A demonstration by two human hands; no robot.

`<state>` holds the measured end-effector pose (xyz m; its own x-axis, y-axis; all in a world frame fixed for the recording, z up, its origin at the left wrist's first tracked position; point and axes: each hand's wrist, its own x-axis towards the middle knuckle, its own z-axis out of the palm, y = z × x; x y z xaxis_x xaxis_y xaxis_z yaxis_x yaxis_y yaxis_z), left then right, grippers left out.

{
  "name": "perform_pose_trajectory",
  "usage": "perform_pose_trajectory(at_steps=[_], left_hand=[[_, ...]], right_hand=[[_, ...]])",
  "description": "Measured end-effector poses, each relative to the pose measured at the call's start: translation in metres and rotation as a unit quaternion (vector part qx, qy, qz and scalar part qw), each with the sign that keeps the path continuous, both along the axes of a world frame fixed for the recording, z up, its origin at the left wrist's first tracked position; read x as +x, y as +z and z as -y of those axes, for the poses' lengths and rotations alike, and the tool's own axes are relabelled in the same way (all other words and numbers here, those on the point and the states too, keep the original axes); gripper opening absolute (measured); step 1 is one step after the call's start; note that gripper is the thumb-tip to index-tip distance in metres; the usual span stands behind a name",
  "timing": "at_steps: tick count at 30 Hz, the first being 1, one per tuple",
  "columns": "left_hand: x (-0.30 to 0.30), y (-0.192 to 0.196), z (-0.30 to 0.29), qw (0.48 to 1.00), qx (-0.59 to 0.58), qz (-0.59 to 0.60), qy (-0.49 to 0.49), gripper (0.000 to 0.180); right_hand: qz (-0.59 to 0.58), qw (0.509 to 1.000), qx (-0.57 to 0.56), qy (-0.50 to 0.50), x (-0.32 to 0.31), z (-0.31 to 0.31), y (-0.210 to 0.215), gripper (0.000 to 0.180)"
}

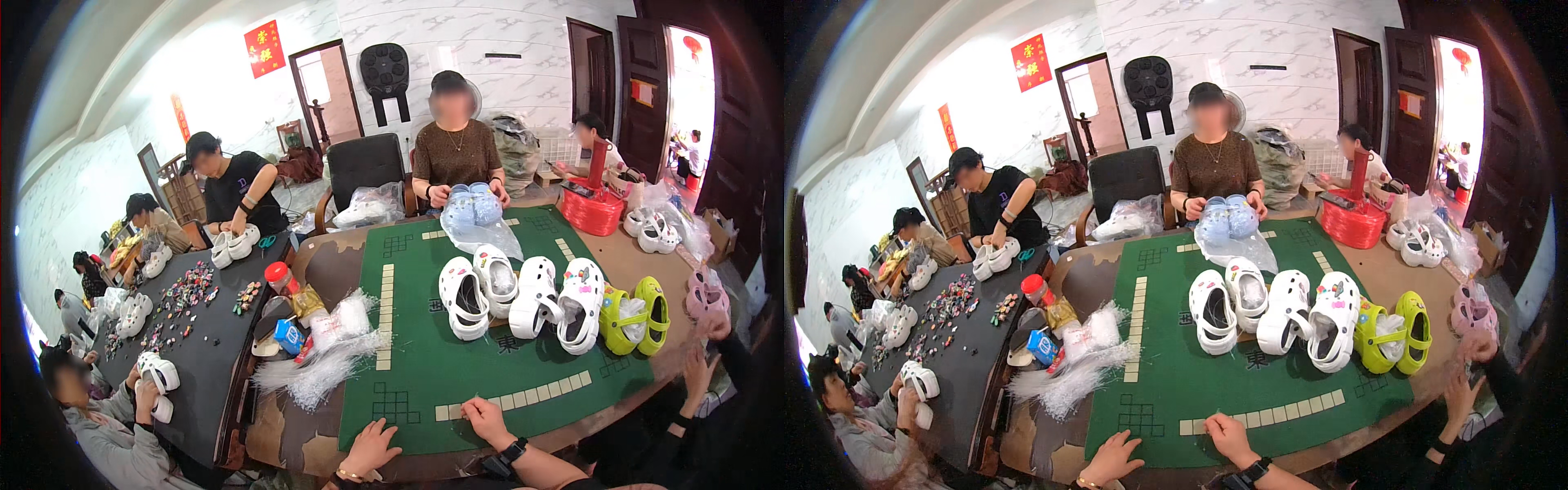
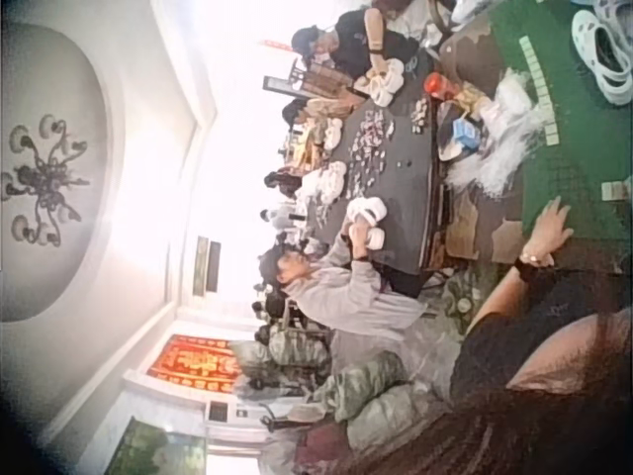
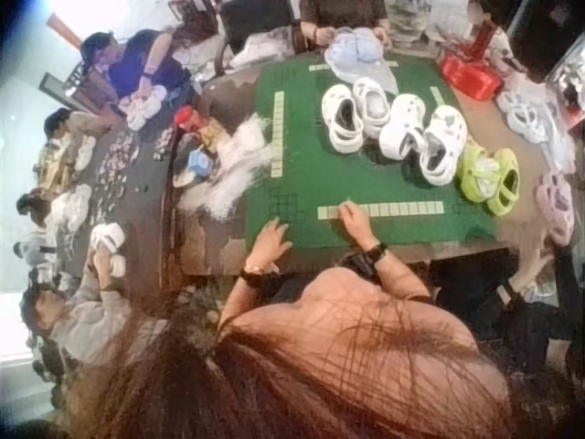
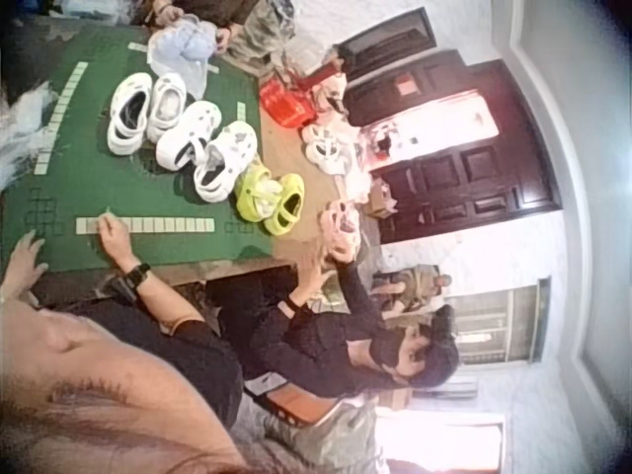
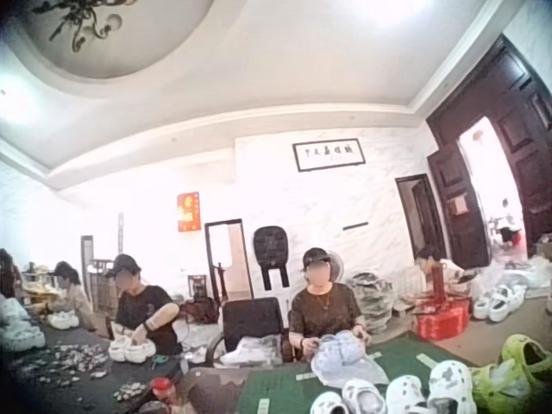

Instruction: Attaching decorative charms to foam clogs in a manufacturing setting.

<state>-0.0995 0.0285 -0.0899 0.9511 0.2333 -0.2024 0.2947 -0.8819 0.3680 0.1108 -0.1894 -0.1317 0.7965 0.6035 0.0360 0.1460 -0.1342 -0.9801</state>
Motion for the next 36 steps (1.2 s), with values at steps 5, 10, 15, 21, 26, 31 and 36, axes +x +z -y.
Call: perform_pose_trajectory(at_steps=[5, 10, 15, 21, 26, 31, 36], left_hand=[[0.000, 0.001, -0.001, 1.000, -0.005, -0.018, 0.003, 0.059], [-0.001, -0.004, -0.003, 1.000, -0.007, -0.011, 0.000, 0.060], [-0.002, 0.000, -0.002, 1.000, -0.003, 0.013, -0.009, 0.060], [0.000, 0.000, -0.002, 1.000, 0.001, 0.009, -0.012, 0.060], [-0.002, 0.001, 0.000, 1.000, 0.009, 0.013, -0.008, 0.059], [-0.002, 0.003, 0.000, 1.000, 0.016, 0.017, -0.013, 0.058], [-0.001, 0.026, -0.011, 0.995, -0.072, 0.027, -0.071, 0.061]], right_hand=[[0.044, 0.999, -0.015, -0.001, -0.001, 0.001, 0.001, 0.020], [0.033, 0.999, -0.004, -0.012, -0.002, 0.001, 0.003, 0.020], [0.034, 0.999, -0.004, -0.010, -0.002, 0.000, 0.001, 0.021], [0.036, 0.999, 0.002, -0.013, -0.001, -0.001, -0.001, 0.020], [0.046, 0.999, 0.000, -0.016, -0.003, -0.001, 0.006, 0.020], [0.059, 0.998, -0.008, -0.016, -0.004, 0.000, 0.006, 0.020], [0.062, 0.998, -0.005, -0.007, -0.003, 0.001, 0.001, 0.020]])
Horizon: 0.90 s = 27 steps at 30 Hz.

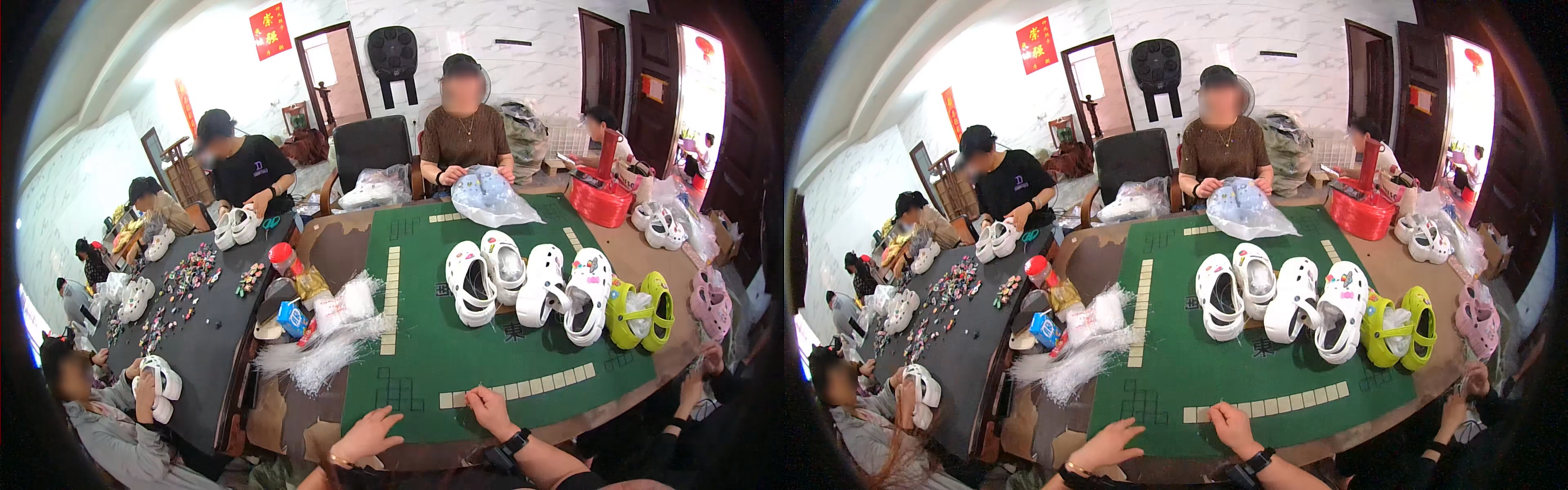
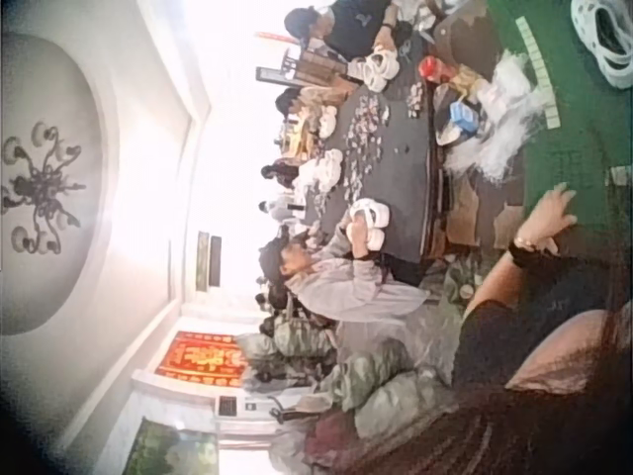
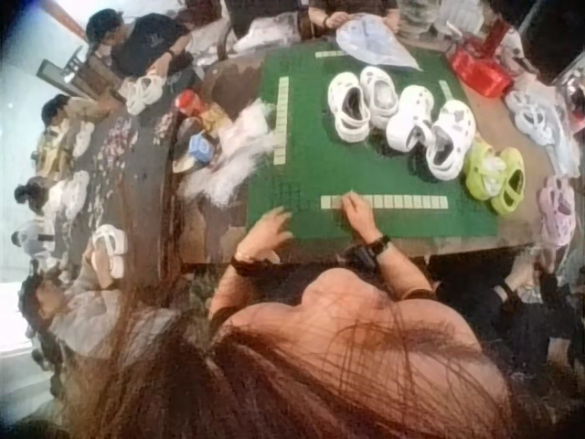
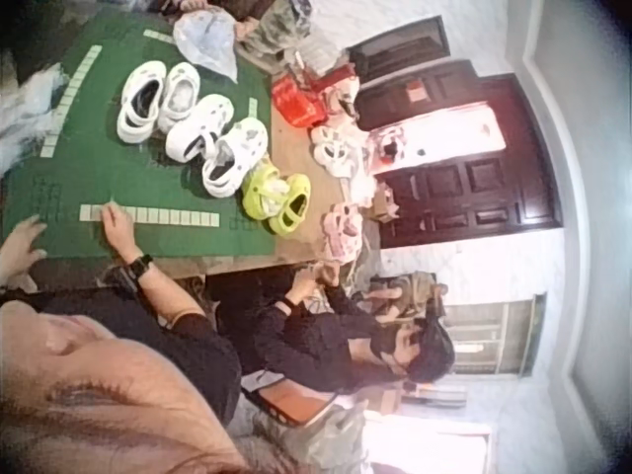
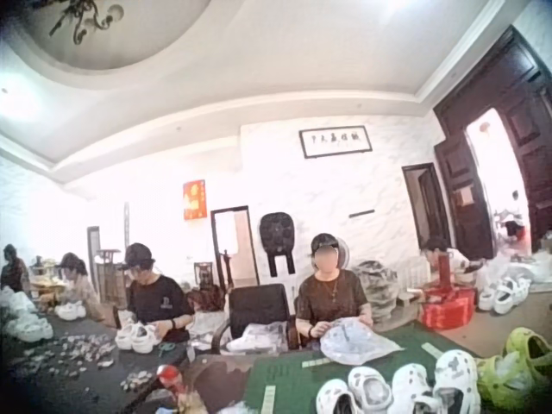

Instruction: Attaching decorative charms to foam clogs in a manufacturing setting.

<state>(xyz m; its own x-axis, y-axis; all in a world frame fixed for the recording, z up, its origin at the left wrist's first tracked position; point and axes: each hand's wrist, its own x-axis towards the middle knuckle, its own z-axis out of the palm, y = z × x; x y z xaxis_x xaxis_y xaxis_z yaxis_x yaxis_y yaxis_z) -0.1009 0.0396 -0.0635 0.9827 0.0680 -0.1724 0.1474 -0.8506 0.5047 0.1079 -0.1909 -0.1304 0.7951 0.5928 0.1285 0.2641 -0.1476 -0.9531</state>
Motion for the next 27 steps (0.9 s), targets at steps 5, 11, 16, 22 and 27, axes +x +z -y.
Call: perform_pose_trajectory(at_steps=[5, 11, 16, 22, 27], left_hand=[[0.012, 0.125, 0.003, 0.992, -0.037, 0.103, -0.069, 0.058], [0.017, 0.263, 0.030, 0.974, -0.046, 0.188, -0.118, 0.060], [0.006, 0.314, 0.075, 0.942, 0.096, 0.257, -0.191, 0.063], [0.013, 0.306, 0.116, 0.915, 0.123, 0.340, -0.179, 0.055], [0.046, 0.285, 0.118, 0.793, 0.218, 0.545, -0.163, 0.062]], right_hand=[[-0.024, 1.000, -0.009, 0.009, 0.000, -0.001, -0.001, 0.020], [0.004, 1.000, -0.025, -0.003, 0.002, -0.001, 0.008, 0.018], [0.018, 1.000, -0.016, 0.000, 0.000, -0.006, 0.011, 0.017], [0.010, 1.000, -0.025, -0.015, 0.002, -0.004, -0.009, 0.018], [0.022, 0.997, -0.071, -0.021, 0.005, 0.002, -0.019, 0.017]])
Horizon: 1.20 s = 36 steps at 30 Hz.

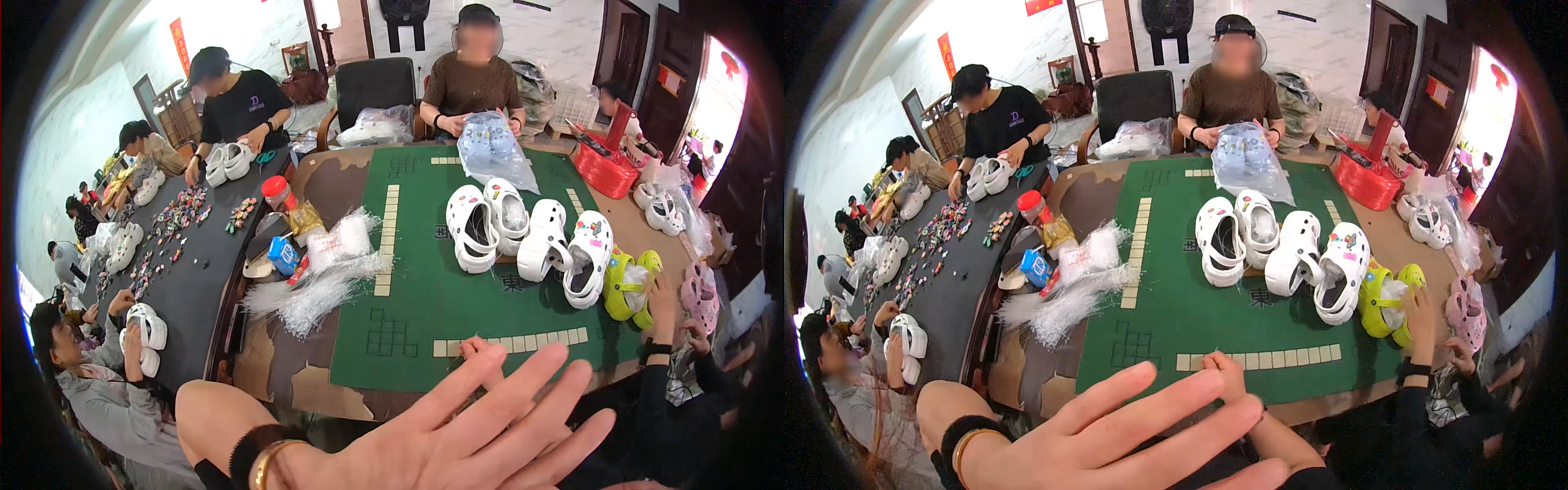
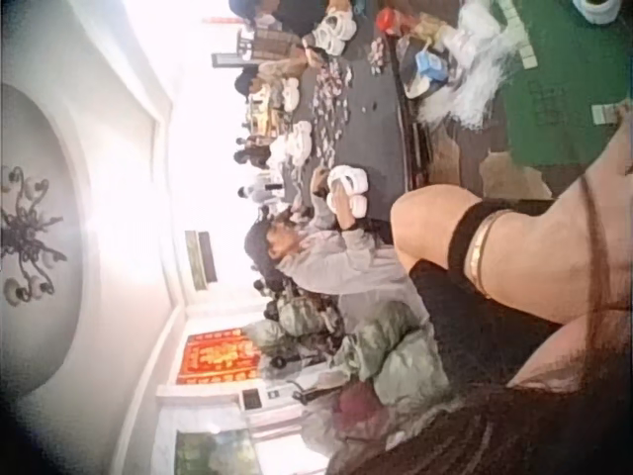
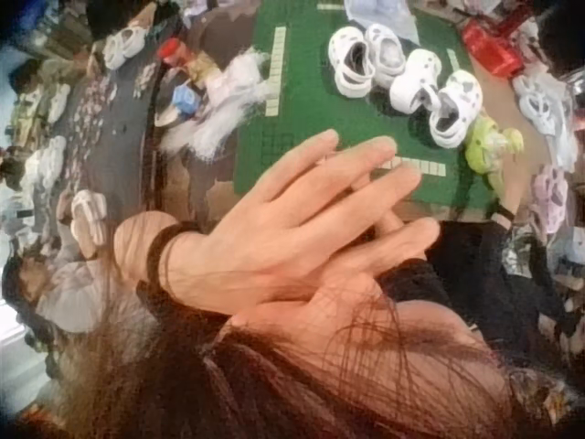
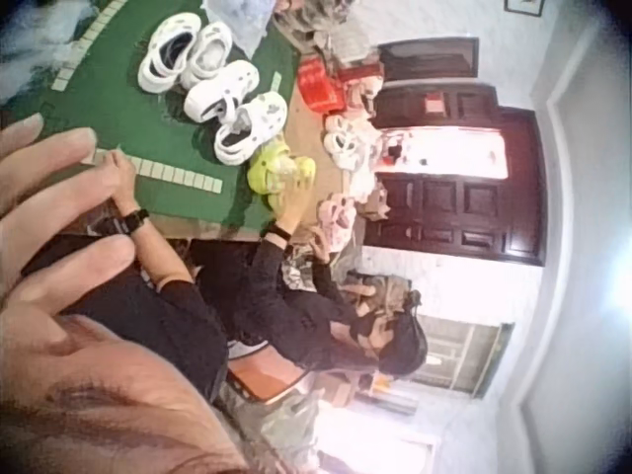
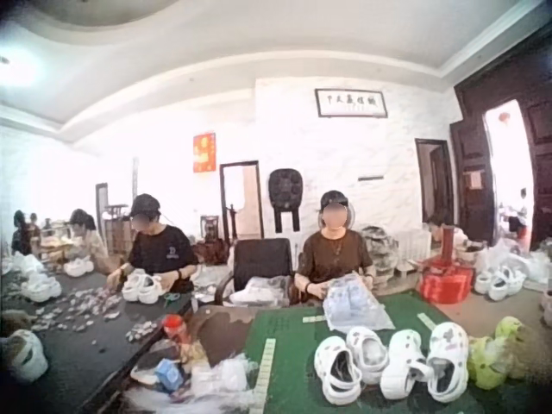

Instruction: Attaching decorative charms to foam clogs in a manufacturing setting.

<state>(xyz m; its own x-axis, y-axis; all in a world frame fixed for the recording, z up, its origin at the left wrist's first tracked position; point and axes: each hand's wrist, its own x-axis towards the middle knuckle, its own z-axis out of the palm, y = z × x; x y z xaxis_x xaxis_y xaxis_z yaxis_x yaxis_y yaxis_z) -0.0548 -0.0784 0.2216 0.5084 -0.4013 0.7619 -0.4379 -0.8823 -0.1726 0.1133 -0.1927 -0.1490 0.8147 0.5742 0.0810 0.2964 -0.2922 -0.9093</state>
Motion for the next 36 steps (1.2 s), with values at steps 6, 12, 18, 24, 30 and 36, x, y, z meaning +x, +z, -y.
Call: perform_pose_trajectory(at_steps=[6, 12, 18, 24, 30, 36], left_hand=[[0.045, -0.001, 0.038, 0.982, -0.094, 0.160, -0.035, 0.046], [0.051, 0.011, 0.053, 0.969, -0.168, -0.089, -0.160, 0.042], [0.035, 0.017, 0.038, 0.835, -0.288, -0.323, -0.339, 0.049], [0.019, 0.025, 0.014, 0.832, -0.262, -0.318, -0.372, 0.042], [-0.004, 0.040, -0.027, 0.857, -0.291, -0.208, -0.371, 0.025], [-0.041, 0.075, -0.039, 0.829, -0.366, -0.203, -0.371, 0.015]], right_hand=[[-0.003, 0.999, 0.038, 0.022, 0.003, -0.003, -0.005, 0.016], [-0.022, 0.999, 0.028, 0.004, -0.002, -0.005, 0.002, 0.015], [-0.030, 0.997, 0.063, 0.016, -0.002, -0.003, 0.005, 0.015], [-0.006, 0.997, 0.069, 0.017, -0.003, -0.005, 0.005, 0.017], [0.000, 0.997, 0.070, 0.027, -0.009, -0.009, 0.022, 0.019], [0.012, 0.998, 0.062, 0.020, 0.000, -0.002, 0.018, 0.018]])
